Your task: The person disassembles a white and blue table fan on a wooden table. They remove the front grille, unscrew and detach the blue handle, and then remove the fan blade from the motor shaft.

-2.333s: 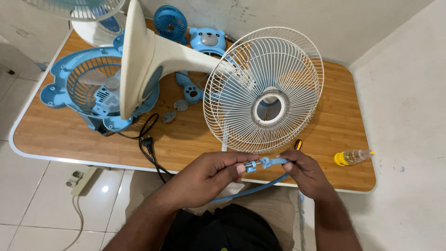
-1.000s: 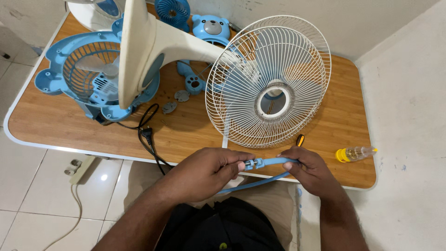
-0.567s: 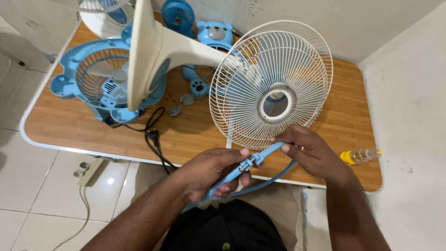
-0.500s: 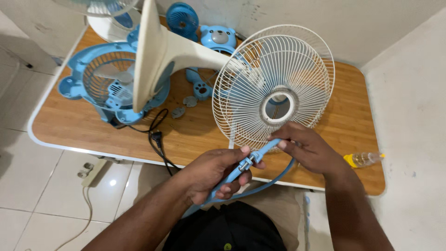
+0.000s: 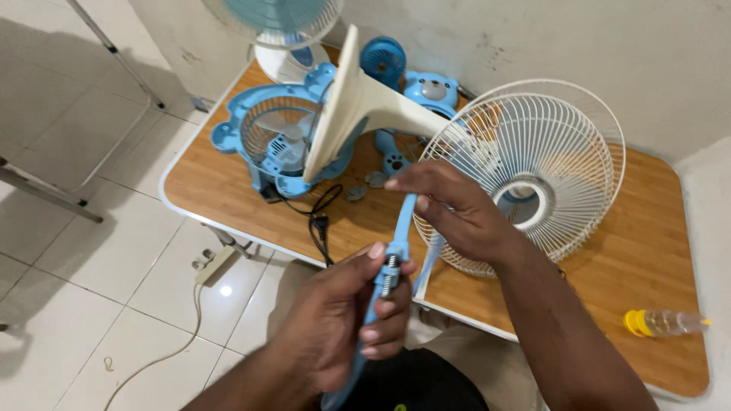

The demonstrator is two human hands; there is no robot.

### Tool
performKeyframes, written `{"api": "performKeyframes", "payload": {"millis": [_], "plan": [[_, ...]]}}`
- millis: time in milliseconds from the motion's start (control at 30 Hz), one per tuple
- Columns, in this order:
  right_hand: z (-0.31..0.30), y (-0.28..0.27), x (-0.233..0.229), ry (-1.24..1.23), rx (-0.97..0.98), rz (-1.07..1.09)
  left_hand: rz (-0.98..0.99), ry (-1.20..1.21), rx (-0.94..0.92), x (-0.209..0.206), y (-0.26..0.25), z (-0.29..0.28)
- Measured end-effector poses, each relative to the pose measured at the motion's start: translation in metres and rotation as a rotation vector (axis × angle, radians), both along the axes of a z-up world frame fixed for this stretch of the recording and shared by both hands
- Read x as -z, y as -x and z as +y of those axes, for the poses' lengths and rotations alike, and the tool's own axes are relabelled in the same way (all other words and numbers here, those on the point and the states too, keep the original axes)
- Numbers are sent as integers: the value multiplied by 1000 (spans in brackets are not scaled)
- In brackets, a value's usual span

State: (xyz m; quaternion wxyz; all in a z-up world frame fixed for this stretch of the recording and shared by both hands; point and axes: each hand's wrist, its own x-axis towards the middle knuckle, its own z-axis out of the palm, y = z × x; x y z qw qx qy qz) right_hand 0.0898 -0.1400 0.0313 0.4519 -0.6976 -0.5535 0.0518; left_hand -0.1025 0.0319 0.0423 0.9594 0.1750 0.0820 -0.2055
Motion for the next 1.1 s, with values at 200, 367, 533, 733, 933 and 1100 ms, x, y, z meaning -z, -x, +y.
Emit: {"api": "performKeyframes", "payload": {"millis": [200, 367, 533, 733, 933, 1100], "plan": [[24, -9, -12, 2, -43, 61, -66, 30, -287, -7, -32, -67], [-33, -6, -10, -5, 244, 234, -109, -37, -455, 15, -63, -109], [-100, 33, -4, -214, 572, 332, -157, -113, -485, 38, -95, -143], [-118, 71, 10, -247, 690, 454, -282, -283, -542, 56, -114, -177], [-121, 81, 18, -310, 797, 324, -336, -301, -550, 66, -112, -196], [-123, 80, 24, -369, 819, 180, -521, -385, -610, 73, -111, -203]]}}
